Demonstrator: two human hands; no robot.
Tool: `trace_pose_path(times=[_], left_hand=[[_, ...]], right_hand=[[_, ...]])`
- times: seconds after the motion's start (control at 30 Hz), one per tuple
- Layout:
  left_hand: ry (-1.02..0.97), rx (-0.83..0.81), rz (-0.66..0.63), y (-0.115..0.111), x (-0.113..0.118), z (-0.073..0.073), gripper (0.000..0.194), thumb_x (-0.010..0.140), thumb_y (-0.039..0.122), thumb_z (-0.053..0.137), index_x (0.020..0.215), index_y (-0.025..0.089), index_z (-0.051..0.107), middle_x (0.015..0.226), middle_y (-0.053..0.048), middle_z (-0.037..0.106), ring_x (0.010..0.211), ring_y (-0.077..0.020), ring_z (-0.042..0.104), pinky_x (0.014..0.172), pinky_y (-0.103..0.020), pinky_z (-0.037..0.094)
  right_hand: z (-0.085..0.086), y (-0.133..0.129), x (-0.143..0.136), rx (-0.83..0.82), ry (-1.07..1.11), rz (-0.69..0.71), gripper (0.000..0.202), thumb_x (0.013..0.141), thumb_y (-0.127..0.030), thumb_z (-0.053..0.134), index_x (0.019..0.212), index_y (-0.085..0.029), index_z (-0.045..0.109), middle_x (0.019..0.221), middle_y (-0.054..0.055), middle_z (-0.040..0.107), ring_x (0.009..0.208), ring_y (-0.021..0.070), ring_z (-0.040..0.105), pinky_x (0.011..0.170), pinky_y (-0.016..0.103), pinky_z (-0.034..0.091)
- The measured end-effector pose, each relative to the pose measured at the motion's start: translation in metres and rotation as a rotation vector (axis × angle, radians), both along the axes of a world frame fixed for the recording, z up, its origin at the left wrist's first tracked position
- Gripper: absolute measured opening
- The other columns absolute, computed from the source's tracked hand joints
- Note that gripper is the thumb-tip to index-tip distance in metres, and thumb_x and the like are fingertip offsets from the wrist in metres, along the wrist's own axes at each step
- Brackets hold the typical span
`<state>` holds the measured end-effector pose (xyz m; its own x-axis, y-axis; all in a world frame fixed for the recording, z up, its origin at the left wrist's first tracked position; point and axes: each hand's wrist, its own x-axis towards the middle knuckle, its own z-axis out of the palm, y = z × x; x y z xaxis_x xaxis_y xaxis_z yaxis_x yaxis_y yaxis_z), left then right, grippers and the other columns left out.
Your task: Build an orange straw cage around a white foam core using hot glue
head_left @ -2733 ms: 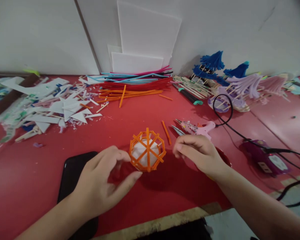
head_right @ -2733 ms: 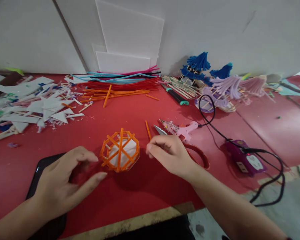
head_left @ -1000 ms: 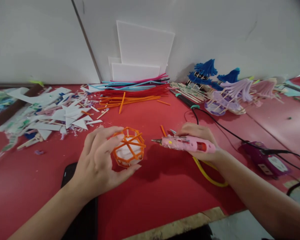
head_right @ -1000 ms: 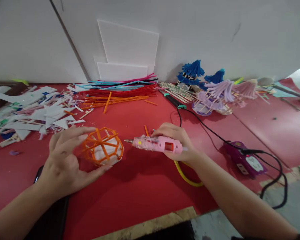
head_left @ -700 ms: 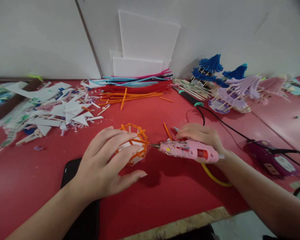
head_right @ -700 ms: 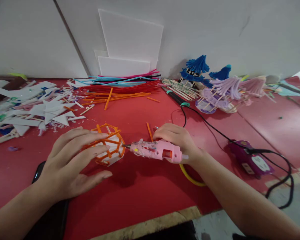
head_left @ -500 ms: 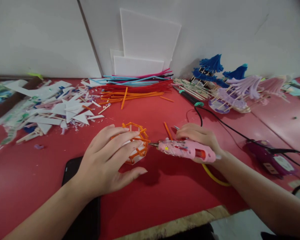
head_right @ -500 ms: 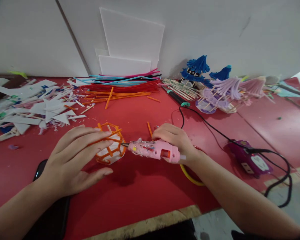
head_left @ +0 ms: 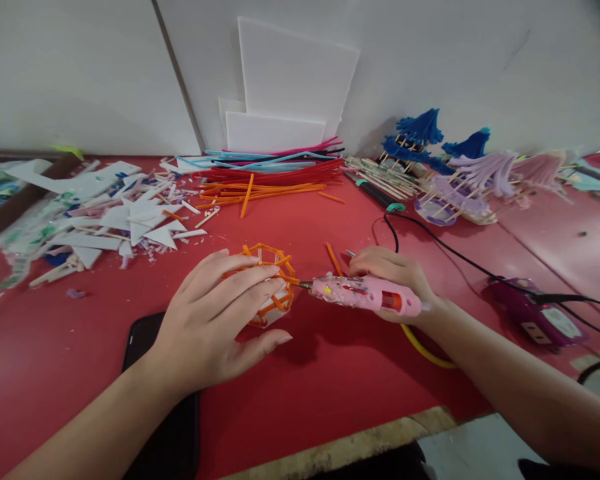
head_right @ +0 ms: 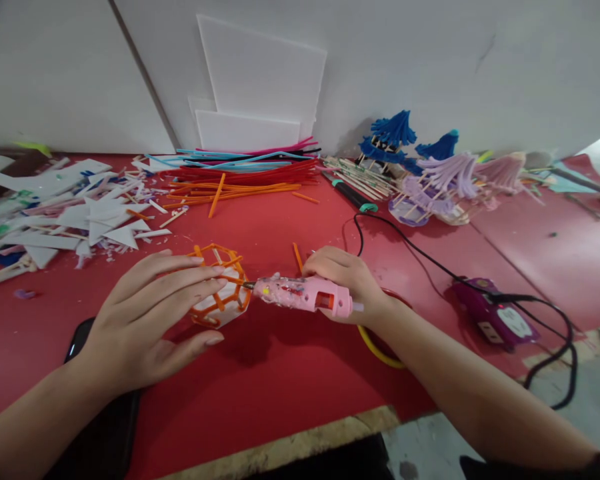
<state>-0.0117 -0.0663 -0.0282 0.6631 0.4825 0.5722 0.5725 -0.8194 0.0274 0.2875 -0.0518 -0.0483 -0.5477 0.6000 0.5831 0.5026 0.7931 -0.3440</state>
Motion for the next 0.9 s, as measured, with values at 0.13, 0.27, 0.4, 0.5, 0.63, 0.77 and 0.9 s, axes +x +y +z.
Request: trace_pose_path(times=[0.13,0.27,0.4,0.5,0.63,0.77,0.9], left_hand=[[-0.007,-0.013,0.011,-0.0004,0.0003,-0.0011,0.049,0.081,0.048,0.067,0.121,0.023,0.055,0.116,-0.009,0.07,0.112,-0.0334,0.06,0.1,-0.057,0.045],[-0.014,-0.019,0.019,-0.0003,0.0015,-0.0013,0.044,0.082,0.046,0.066,0.119,0.024,0.056,0.116,-0.009,0.07,0.111,-0.0323,0.061,0.099,-0.055,0.046],[-0.015,-0.012,0.007,-0.0002,0.0023,-0.0005,0.042,0.083,0.045,0.064,0.118,0.023,0.057,0.115,-0.009,0.07,0.11,-0.0311,0.062,0.099,-0.053,0.047],[-0.015,-0.007,-0.002,-0.0001,0.0021,-0.0005,0.043,0.082,0.044,0.066,0.117,0.019,0.057,0.114,-0.011,0.07,0.11,-0.032,0.062,0.098,-0.054,0.047],[-0.006,-0.015,-0.001,0.0005,0.0017,-0.0008,0.045,0.082,0.044,0.067,0.117,0.017,0.057,0.113,-0.012,0.07,0.109,-0.0331,0.062,0.098,-0.056,0.047],[-0.007,-0.013,0.003,0.0011,0.0023,-0.0007,0.044,0.083,0.044,0.065,0.119,0.021,0.056,0.115,-0.01,0.07,0.109,-0.0317,0.062,0.099,-0.054,0.047],[-0.021,-0.008,-0.008,0.0012,0.0026,-0.0004,0.044,0.083,0.043,0.065,0.119,0.02,0.056,0.114,-0.011,0.07,0.108,-0.0312,0.062,0.098,-0.053,0.048]], right_hand=[[0.0012,-0.0002,-0.0009,-0.003,-0.005,-0.006,0.01,0.08,-0.016,0.056,0.087,-0.023,0.055,0.075,0.006,0.064,0.07,0.0197,0.063,0.063,0.033,0.053],[0.0013,-0.0005,-0.0014,-0.022,0.003,-0.007,0.011,0.078,-0.016,0.056,0.086,-0.023,0.054,0.074,0.006,0.063,0.069,0.0203,0.063,0.063,0.033,0.052],[0.0011,-0.0011,-0.001,-0.04,-0.001,-0.023,0.01,0.077,-0.016,0.056,0.084,-0.023,0.054,0.073,0.005,0.063,0.068,0.0201,0.063,0.064,0.033,0.052],[0.0014,-0.0012,-0.0012,-0.035,-0.012,-0.028,0.011,0.077,-0.015,0.056,0.083,-0.023,0.053,0.072,0.005,0.062,0.068,0.0198,0.062,0.063,0.033,0.051],[0.0016,-0.0008,-0.0015,-0.021,-0.007,-0.013,0.014,0.075,-0.013,0.056,0.083,-0.023,0.052,0.071,0.004,0.062,0.067,0.0199,0.062,0.062,0.032,0.051],[0.001,-0.0004,-0.001,-0.037,-0.001,-0.019,0.011,0.076,-0.015,0.056,0.083,-0.024,0.053,0.072,0.004,0.062,0.067,0.0201,0.062,0.063,0.033,0.051],[0.0013,-0.0004,-0.001,-0.035,-0.001,-0.015,0.011,0.076,-0.015,0.056,0.083,-0.024,0.053,0.072,0.004,0.063,0.066,0.0196,0.062,0.062,0.032,0.051]])
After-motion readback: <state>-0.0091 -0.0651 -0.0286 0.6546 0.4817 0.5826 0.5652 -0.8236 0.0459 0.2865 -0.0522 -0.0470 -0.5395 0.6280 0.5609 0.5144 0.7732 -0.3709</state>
